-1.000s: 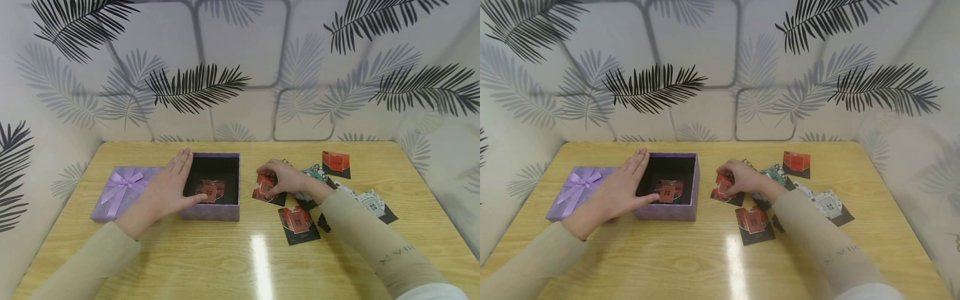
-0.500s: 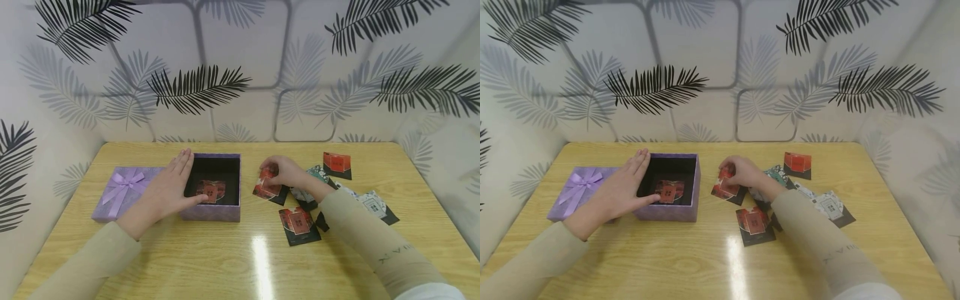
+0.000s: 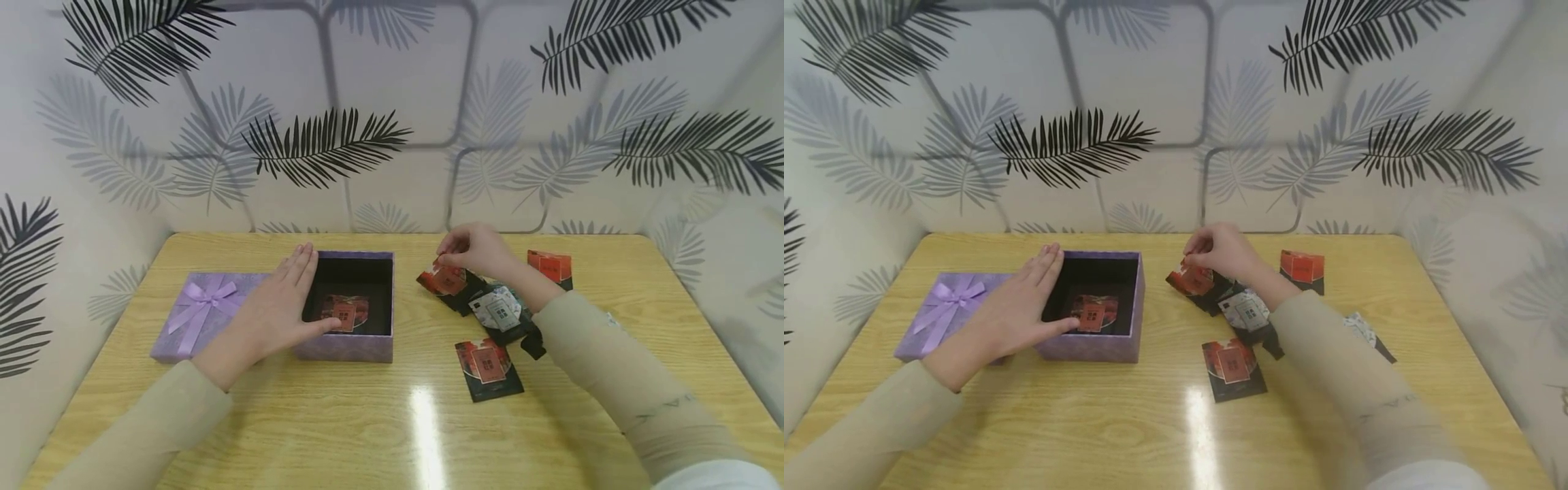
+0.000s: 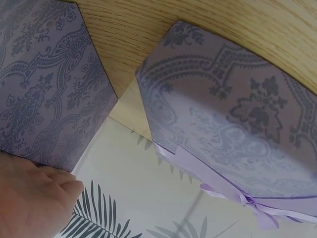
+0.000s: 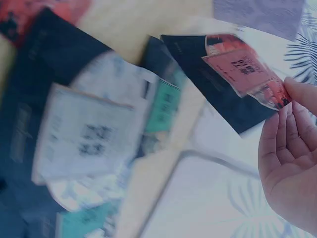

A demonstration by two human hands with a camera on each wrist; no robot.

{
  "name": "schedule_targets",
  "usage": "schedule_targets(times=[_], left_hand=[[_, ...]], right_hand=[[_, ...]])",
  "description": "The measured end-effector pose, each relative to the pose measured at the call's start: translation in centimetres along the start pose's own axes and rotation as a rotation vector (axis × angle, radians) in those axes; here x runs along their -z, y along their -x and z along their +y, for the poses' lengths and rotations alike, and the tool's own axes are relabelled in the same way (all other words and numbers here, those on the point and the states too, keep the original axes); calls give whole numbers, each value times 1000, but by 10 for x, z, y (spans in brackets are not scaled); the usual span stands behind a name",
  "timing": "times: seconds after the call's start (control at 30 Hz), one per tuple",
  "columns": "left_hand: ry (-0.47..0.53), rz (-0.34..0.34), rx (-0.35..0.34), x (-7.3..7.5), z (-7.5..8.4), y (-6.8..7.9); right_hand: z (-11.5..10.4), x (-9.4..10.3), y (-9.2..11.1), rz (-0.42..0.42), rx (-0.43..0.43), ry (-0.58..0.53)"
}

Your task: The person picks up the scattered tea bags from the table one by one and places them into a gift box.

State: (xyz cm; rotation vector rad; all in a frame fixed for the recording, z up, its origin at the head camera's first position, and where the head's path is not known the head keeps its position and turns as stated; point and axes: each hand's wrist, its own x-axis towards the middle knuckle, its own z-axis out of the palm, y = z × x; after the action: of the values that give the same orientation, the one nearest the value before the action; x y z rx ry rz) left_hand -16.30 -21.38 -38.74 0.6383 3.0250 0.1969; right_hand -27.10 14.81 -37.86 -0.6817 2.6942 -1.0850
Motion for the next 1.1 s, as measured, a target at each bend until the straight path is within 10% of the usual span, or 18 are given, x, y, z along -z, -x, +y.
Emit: schedule_targets(times=[0.33,0.67,1.1], left_hand=[[-24,4,-5,-2,-1,-1],[-44,3,-13,-3,-1,-1],[-36,6,-11,-2,0,-2]], right_hand=[[-23,29,-5,198,-4,30],[-48,35,-12,343,-70,-246],[-75,2,-22,271,-20,-572]])
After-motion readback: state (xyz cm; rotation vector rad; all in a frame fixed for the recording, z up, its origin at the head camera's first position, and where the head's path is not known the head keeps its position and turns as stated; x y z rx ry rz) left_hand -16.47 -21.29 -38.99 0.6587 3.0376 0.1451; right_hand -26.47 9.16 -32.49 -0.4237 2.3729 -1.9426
